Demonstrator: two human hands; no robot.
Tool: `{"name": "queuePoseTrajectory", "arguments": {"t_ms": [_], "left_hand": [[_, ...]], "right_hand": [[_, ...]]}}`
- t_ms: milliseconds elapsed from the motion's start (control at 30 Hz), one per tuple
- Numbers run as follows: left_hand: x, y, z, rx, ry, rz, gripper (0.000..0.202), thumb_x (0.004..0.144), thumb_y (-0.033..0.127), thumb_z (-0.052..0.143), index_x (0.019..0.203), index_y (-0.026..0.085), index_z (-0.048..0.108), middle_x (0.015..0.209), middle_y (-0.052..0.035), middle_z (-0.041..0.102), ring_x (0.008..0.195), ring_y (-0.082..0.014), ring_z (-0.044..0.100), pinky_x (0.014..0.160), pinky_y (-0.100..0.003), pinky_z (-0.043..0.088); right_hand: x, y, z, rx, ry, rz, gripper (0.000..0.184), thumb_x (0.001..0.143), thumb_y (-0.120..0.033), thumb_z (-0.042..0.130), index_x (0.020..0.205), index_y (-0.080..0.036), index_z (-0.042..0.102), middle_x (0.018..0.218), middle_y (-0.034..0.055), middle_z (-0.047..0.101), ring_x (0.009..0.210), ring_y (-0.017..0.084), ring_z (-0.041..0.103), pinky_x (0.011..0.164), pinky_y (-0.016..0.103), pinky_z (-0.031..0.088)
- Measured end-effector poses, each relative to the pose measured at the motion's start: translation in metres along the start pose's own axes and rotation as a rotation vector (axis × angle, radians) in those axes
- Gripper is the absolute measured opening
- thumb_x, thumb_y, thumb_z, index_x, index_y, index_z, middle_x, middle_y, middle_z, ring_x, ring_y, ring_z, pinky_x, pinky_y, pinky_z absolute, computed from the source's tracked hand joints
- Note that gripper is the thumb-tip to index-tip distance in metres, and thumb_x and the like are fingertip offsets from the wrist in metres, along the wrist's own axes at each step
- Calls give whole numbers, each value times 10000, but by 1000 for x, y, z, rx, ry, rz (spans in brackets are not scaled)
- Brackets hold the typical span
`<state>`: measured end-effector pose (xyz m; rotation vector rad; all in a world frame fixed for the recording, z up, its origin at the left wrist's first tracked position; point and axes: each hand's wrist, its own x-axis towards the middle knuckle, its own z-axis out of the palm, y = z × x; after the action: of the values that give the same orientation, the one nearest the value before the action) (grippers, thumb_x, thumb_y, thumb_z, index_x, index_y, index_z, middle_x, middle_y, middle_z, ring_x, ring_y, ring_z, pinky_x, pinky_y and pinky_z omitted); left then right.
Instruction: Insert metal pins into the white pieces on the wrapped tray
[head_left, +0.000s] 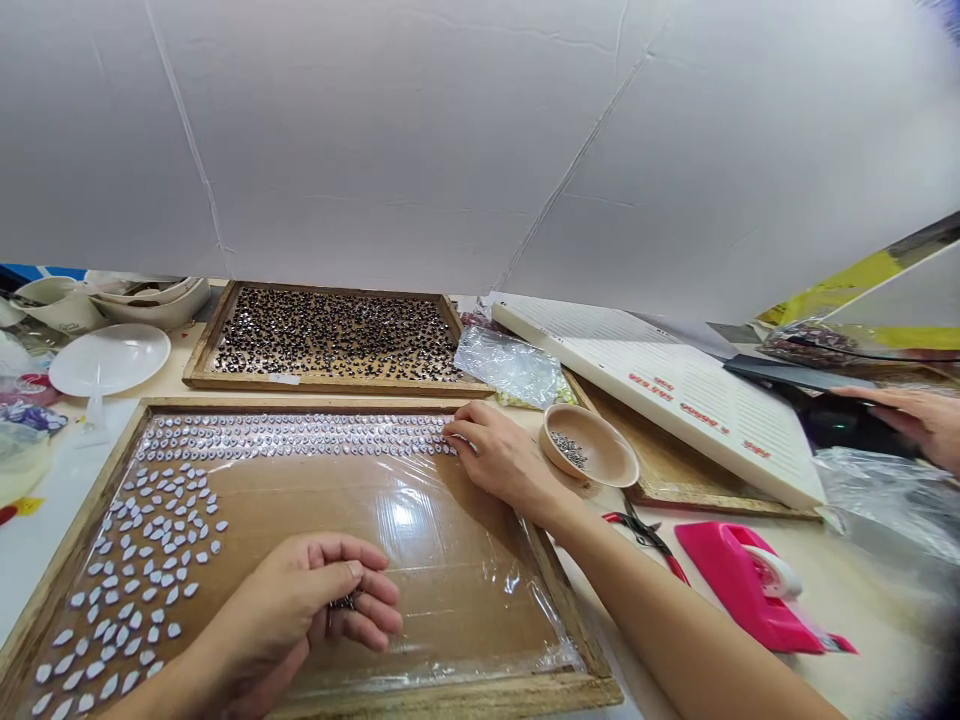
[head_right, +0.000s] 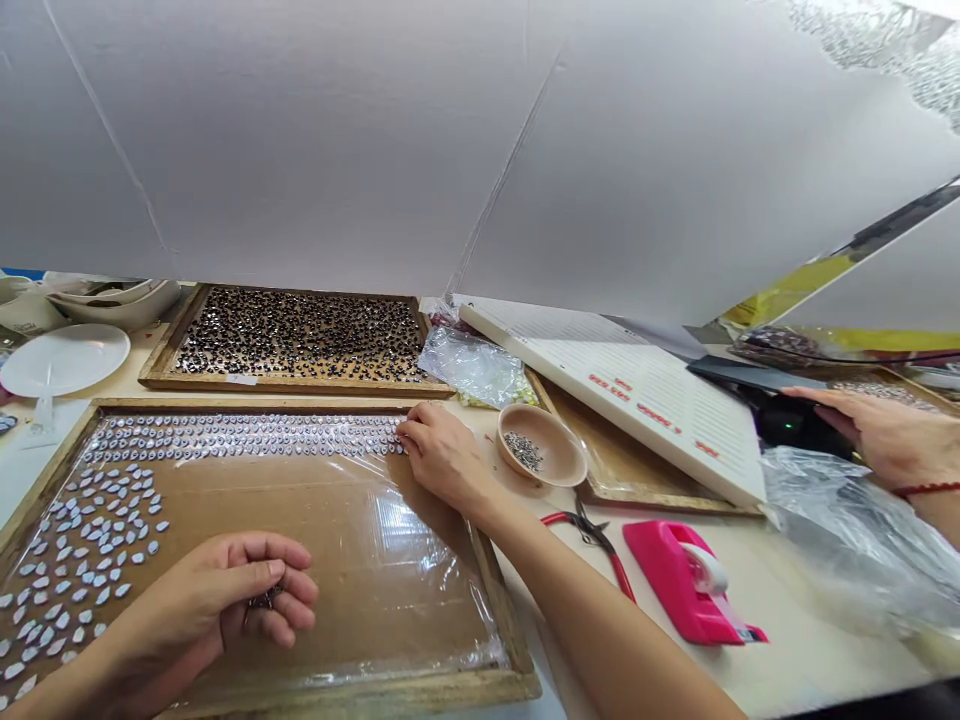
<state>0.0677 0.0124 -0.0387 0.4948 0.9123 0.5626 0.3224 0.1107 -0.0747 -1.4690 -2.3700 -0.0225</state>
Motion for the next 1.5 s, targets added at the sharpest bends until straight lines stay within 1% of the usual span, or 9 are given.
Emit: {"name": "queuePoseTrajectory", "arguments": {"t_ms": [133, 267, 433, 567, 667, 967, 1067, 1267, 1500], "left_hand": [[2, 0, 0, -28, 0, 32, 163, 761, 214, 603, 866, 88, 611, 764, -101, 673, 640, -132, 618, 627, -259, 474], [0, 3, 3, -93, 23, 74, 158, 784, 215, 577, 864, 84, 615, 792, -107, 673, 685, -155, 630, 669, -283, 480], [-4, 8, 5, -236, -1, 92, 308, 869, 268, 426, 947, 44, 623, 889, -153, 665, 808, -202, 630, 792, -346, 464], [-3, 8, 5, -312, -30, 123, 337, 896, 265, 374, 934, 57, 637, 927, -136, 649, 843, -176, 594, 801, -339, 462], [-2, 7, 4, -340, -31, 126, 323, 893, 269, 387, 918, 70, 640, 943, -127, 639, 833, -163, 577, 791, -332, 464], [-1, 4, 3, -310, -38, 160, 229, 862, 219, 461, 884, 101, 655, 935, -106, 637, 866, -159, 565, 792, -329, 475], [-1, 5, 4, -251, -39, 157, 202, 840, 199, 491, 874, 88, 657, 906, -105, 636, 839, -156, 567, 779, -328, 481], [0, 6, 3, -96, -17, 84, 184, 770, 234, 614, 860, 74, 636, 851, -94, 636, 751, -140, 593, 720, -278, 477], [0, 4, 0, -14, 9, 53, 218, 730, 280, 664, 814, 90, 601, 762, -88, 650, 676, -128, 600, 619, -233, 460]], "right_hand": [[-4, -7, -12, 67, 37, -8, 199, 815, -118, 461, 869, -195, 636, 886, 72, 576, 787, 186, 540, 677, 318, 441], [-8, -42, -28, 295, 71, -99, 164, 820, -124, 480, 876, -178, 624, 873, 69, 580, 787, 166, 550, 674, 297, 453], [-12, -96, -41, 587, -110, -201, 170, 830, -116, 469, 870, -177, 622, 832, 47, 567, 741, 132, 529, 637, 264, 436], [-12, -116, -41, 651, -215, -208, 198, 818, -89, 462, 871, -175, 632, 820, 45, 545, 713, 125, 500, 613, 250, 413], [-11, -121, -36, 609, -215, -208, 169, 797, -84, 483, 828, -157, 632, 794, 46, 540, 705, 131, 482, 613, 255, 399], [-11, -123, -26, 602, -187, -218, 182, 803, -109, 431, 852, -144, 603, 772, 59, 525, 693, 145, 466, 607, 268, 394], [-11, -121, -26, 608, -183, -211, 149, 806, -114, 429, 783, -149, 572, 767, 55, 518, 690, 141, 463, 599, 260, 387], [-16, -118, -19, 442, -14, -284, 82, 742, -231, 540, 743, -149, 543, 746, 49, 503, 645, 140, 418, 559, 260, 349], [-19, -115, -20, 481, 15, -341, 86, 728, -208, 579, 771, -153, 528, 777, 42, 510, 681, 129, 434, 579, 239, 367]]}}
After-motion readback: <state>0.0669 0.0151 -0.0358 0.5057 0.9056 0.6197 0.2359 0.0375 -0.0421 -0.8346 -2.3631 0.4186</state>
